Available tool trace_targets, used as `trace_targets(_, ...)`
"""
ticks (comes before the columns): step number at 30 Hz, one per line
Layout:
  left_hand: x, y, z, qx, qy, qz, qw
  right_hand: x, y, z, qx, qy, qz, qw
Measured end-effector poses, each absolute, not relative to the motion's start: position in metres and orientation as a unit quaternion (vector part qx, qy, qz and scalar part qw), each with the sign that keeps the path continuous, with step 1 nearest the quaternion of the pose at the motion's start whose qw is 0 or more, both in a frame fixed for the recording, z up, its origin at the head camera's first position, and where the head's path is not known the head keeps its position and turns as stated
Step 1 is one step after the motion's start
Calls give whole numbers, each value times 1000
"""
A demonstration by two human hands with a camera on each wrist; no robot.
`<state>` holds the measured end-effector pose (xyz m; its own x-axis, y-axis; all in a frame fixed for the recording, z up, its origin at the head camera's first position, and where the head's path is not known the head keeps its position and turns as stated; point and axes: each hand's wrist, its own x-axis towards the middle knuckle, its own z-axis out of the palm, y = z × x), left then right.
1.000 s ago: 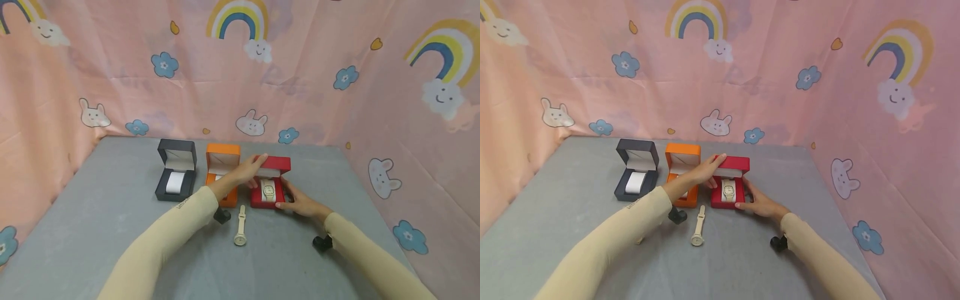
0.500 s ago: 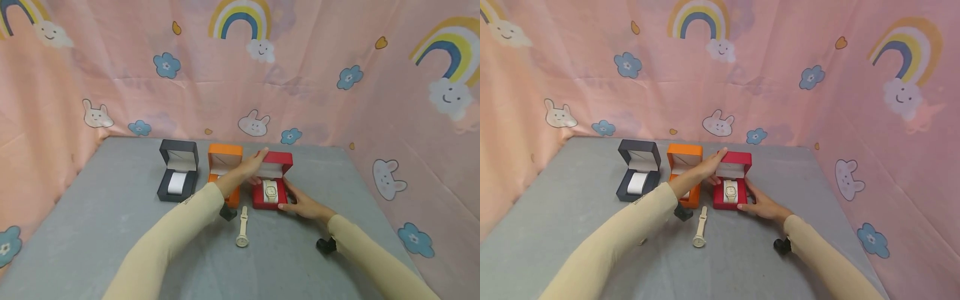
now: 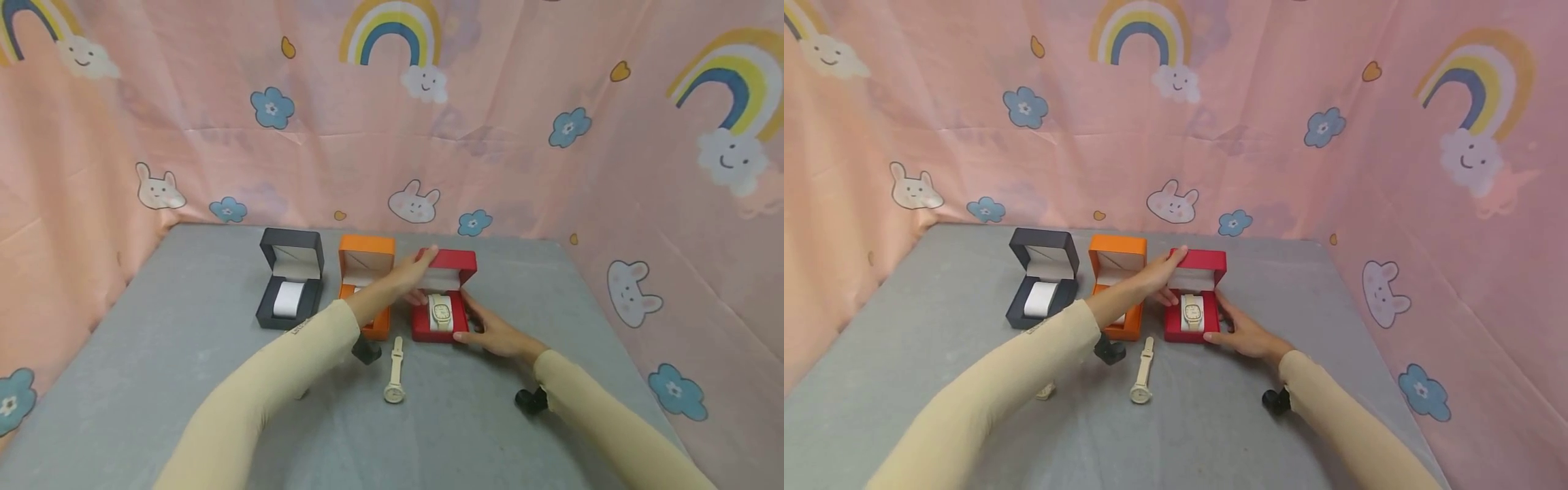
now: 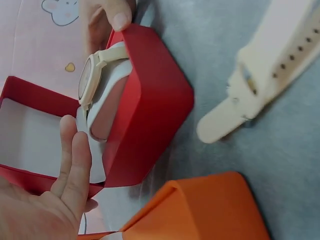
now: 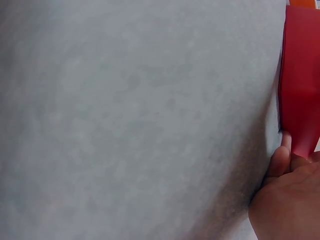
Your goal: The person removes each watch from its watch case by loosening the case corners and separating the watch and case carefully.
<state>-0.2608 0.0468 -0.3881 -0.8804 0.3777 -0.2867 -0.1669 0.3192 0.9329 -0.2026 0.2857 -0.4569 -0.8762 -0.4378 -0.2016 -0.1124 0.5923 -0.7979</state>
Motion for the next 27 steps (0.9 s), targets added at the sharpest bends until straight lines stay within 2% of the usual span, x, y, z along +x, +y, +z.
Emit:
trace_targets(11,-252,30,-391,145,807,527,224,-202,285,-456,-153,867,-433,193)
trace_targets(27,-256,33,-381,115,816,512,243,-196,282,-452,-136,870,-433,193)
